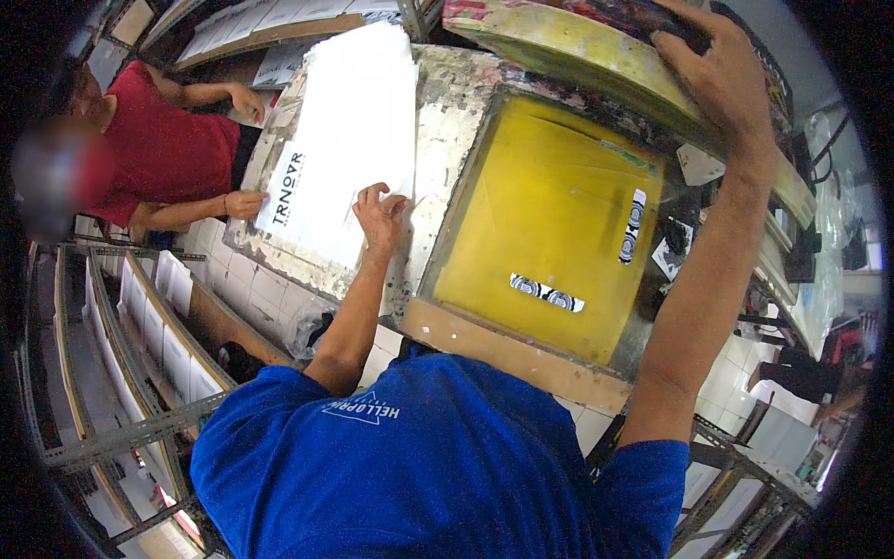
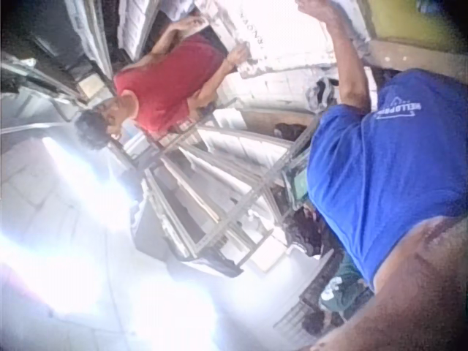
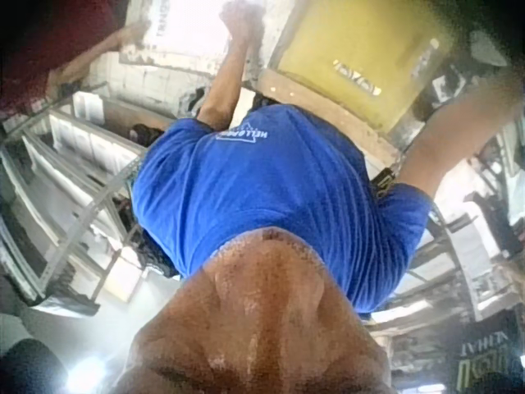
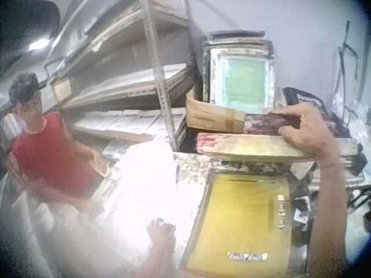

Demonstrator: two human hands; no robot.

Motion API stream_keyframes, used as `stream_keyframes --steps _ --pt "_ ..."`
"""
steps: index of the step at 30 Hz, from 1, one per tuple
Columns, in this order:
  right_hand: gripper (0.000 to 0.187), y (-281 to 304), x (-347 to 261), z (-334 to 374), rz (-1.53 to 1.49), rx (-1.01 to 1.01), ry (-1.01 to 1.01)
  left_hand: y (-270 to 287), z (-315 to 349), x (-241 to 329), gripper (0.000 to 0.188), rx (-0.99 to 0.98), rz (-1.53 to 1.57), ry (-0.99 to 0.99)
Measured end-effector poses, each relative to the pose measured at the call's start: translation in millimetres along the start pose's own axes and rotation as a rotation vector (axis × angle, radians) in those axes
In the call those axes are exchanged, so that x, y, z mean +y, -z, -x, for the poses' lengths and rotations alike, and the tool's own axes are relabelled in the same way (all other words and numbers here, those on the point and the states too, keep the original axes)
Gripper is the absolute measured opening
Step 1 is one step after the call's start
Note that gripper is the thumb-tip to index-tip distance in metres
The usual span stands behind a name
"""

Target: The person performs screen printing on sheets of paper. They place a blank sheet on the base, lower the printing screen, and use a squeegee to spread ink across the mesh. Afterward, they lift the screen, remove the printed sheet, and place it on a stack.

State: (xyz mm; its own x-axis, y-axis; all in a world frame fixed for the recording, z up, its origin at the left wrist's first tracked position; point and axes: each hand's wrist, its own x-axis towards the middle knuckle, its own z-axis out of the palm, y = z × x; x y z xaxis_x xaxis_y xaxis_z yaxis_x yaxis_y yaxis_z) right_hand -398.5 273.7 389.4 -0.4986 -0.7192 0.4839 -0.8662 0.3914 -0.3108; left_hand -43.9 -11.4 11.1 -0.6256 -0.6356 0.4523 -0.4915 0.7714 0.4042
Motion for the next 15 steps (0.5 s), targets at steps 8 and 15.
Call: stream_keyframes --steps 8,15 --pt "0.036 3 -48 3 -0.094 0.144 -0.058 1 1 79 0.052 -0.551 -0.001 -0.112" --pt "0.039 13 -42 -8 0.021 0.014 -0.142 -91 9 147 0.059 -0.581 0.145 -0.457"
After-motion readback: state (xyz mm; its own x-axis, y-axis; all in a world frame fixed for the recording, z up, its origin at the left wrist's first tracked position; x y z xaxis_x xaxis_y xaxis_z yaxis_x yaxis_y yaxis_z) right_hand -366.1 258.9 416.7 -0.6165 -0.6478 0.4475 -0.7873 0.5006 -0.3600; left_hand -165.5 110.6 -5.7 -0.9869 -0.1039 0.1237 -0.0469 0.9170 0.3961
